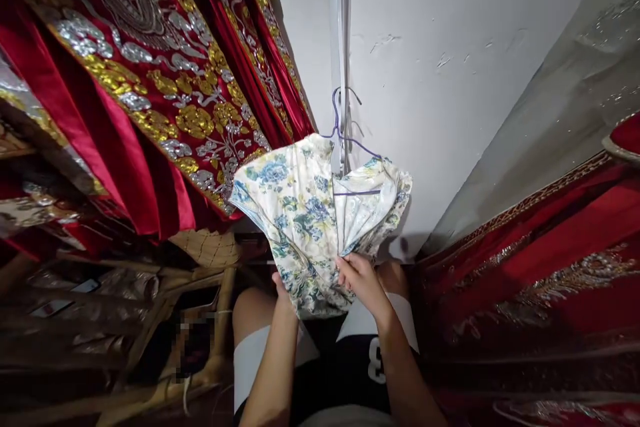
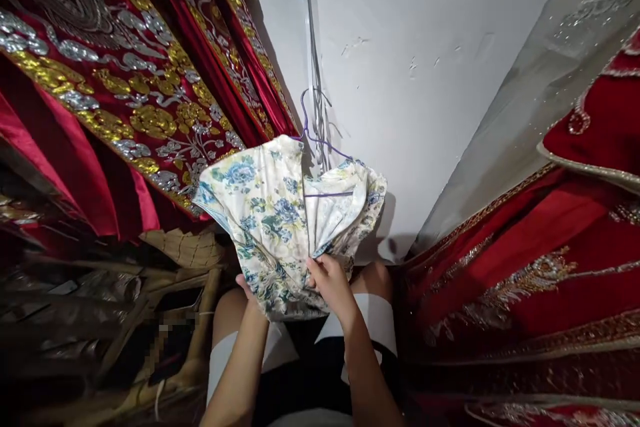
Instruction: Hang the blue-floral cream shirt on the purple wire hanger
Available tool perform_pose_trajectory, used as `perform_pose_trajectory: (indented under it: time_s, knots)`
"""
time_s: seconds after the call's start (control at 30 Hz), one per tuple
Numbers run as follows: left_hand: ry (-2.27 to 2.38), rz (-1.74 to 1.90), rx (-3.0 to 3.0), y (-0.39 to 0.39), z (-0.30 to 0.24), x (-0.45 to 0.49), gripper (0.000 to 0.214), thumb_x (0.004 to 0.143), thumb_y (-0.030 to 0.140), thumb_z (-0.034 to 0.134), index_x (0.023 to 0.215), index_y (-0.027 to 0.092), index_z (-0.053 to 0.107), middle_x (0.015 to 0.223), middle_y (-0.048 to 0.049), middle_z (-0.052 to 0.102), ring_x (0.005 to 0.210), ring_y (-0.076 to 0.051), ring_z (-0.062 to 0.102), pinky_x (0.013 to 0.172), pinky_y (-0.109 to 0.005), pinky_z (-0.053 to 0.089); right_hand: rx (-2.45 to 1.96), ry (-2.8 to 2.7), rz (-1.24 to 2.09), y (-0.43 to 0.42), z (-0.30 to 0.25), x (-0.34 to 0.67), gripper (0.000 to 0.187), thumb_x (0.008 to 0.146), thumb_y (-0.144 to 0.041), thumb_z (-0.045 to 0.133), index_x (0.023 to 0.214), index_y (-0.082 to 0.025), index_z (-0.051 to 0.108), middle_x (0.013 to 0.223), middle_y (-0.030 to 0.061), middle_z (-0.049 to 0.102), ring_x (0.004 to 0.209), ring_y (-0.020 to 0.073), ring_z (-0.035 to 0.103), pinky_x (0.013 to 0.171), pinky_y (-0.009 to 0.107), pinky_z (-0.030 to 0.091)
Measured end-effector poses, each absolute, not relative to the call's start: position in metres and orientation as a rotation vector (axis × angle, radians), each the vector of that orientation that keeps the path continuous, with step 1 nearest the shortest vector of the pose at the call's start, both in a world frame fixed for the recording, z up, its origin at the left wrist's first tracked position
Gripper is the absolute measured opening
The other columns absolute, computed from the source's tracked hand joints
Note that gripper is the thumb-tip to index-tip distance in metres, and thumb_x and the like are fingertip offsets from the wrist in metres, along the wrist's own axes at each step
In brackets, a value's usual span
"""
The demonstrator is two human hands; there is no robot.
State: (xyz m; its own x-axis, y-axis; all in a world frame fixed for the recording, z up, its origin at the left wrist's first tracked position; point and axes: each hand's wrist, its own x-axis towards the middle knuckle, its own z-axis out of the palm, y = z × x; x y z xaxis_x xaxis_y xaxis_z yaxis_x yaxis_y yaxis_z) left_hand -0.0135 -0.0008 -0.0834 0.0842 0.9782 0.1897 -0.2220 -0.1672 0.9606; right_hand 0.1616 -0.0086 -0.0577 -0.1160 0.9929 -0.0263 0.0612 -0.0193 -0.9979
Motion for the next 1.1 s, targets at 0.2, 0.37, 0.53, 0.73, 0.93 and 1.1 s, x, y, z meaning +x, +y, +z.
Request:
perform_pose_trajectory:
  time_s: [0.2,0.37,0.53,0.73,0.93,1.1]
  knots:
    - [0.976,1.228,0.888,-0.017,-0.071,-0.016,0.055,0.058,0.055,0.088,0.096,0.019,0.074,0.094,-0.0129,0.077,0.104,-0.038,0.071,0.094,-0.052,0.056,-1.114,-1.379,1.385,-0.017,-0.048,0.151,0.041,0.093,-0.056,0.056,0.073,-0.019,0.059,0.053,-0.0011,0.059,0.049,0.0131,0.051,0.052,0.026,0.038]
    - [1.286,1.645,0.903,-0.002,-0.091,0.003,0.048,0.076,0.047,0.075,0.112,0.017,0.064,0.114,-0.0137,0.070,0.115,-0.031,0.065,0.103,-0.045,0.050,-1.146,-1.316,1.346,-0.016,-0.048,0.157,0.033,0.091,-0.045,0.055,0.069,-0.020,0.058,0.049,-0.0030,0.055,0.045,0.0116,0.046,0.050,0.025,0.035]
    - [1.677,2.039,1.342,-0.009,-0.108,0.020,0.054,0.086,0.035,0.068,0.134,0.022,0.048,0.141,-0.0166,0.050,0.134,-0.029,0.048,0.113,-0.046,0.039,-1.174,-1.257,1.322,-0.014,-0.044,0.160,0.034,0.089,-0.045,0.054,0.065,-0.021,0.056,0.046,-0.0032,0.053,0.045,0.0118,0.045,0.050,0.025,0.036]
    - [1.267,1.532,1.713,-0.019,-0.104,0.041,0.014,0.094,0.030,0.056,0.105,0.023,0.062,0.096,-0.0068,0.067,0.091,-0.023,0.064,0.084,-0.036,0.051,-1.125,-1.235,1.412,-0.016,-0.044,0.154,0.034,0.089,-0.046,0.055,0.067,-0.020,0.057,0.044,-0.0043,0.051,0.043,0.0112,0.042,0.050,0.025,0.035]
    - [1.223,1.397,1.732,-0.013,-0.102,0.039,0.019,0.095,0.031,0.052,0.079,0.022,0.058,0.080,-0.0033,0.061,0.078,-0.020,0.059,0.075,-0.032,0.047,-1.142,-1.113,1.381,-0.009,-0.038,0.157,0.040,0.083,-0.057,0.060,0.068,-0.020,0.060,0.047,-0.0031,0.052,0.045,0.0122,0.043,0.049,0.026,0.035]
    - [1.250,1.315,1.686,-0.018,-0.108,0.039,0.020,0.096,0.035,0.054,0.080,0.023,0.056,0.078,-0.0028,0.057,0.074,-0.020,0.056,0.070,-0.032,0.044,-1.188,-1.129,1.229,0.010,-0.008,0.161,0.045,0.083,-0.063,0.059,0.067,-0.021,0.061,0.046,-0.0028,0.052,0.044,0.0117,0.041,0.049,0.027,0.034]
